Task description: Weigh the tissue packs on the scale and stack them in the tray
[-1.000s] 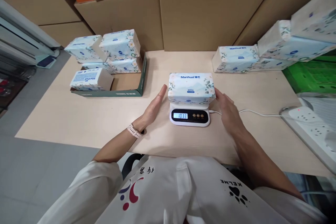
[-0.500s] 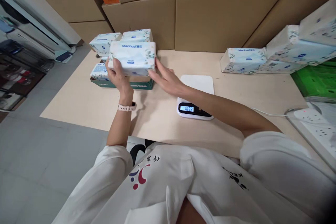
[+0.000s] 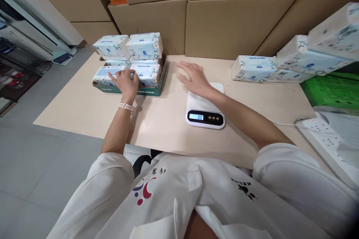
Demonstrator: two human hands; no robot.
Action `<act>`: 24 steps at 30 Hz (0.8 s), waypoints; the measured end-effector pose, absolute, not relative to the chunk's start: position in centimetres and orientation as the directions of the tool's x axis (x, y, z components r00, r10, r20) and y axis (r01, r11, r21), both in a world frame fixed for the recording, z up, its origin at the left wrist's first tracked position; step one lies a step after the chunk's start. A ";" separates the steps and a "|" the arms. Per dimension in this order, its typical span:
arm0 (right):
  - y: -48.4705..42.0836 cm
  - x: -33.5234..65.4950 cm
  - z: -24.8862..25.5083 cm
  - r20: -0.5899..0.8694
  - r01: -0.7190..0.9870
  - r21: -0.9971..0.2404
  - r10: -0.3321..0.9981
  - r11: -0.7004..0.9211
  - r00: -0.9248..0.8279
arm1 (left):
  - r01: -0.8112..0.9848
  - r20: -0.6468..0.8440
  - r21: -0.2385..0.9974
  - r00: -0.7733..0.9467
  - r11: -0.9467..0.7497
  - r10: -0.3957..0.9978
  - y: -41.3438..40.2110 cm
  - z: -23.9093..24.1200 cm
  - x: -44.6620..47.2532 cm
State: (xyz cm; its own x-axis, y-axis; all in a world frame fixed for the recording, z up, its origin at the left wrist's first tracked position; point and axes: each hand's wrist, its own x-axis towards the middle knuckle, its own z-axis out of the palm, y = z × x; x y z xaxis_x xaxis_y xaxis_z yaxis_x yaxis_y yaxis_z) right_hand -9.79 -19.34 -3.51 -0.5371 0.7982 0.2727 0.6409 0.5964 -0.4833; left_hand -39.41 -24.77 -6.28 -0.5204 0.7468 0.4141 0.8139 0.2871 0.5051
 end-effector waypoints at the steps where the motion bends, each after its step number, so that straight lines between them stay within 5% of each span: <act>1: -18.5 -7.4 -3.3 0.286 0.696 -0.466 0.838 0.546 -0.465 | 0.827 0.419 0.493 -0.499 0.272 0.759 -24.8 -5.9 -39.0; 4: -15.8 0.1 -3.3 0.312 0.845 -0.450 0.937 0.290 -0.156 | 0.839 0.470 0.526 -0.425 0.142 0.774 -24.7 -4.5 -37.0; 7: -14.3 6.4 -4.7 0.341 0.873 -0.487 0.925 0.021 0.169 | 0.693 0.478 0.713 -0.366 -0.109 0.798 -23.6 -3.4 -33.9; 11: -14.5 10.7 -8.2 0.341 0.799 -0.599 0.886 -0.053 0.314 | 0.394 0.395 0.870 -0.199 -0.296 0.897 -20.5 -3.5 -28.8; 18: -14.3 10.5 -11.0 0.384 0.771 -0.599 0.922 0.214 0.042 | -0.010 0.064 0.998 0.114 -0.063 0.991 -12.0 -6.6 -20.1; 24: -11.3 11.8 -12.5 0.390 0.635 -0.772 0.791 0.002 0.471 | -0.038 -0.154 0.985 0.250 0.169 0.956 -5.9 -8.5 -14.4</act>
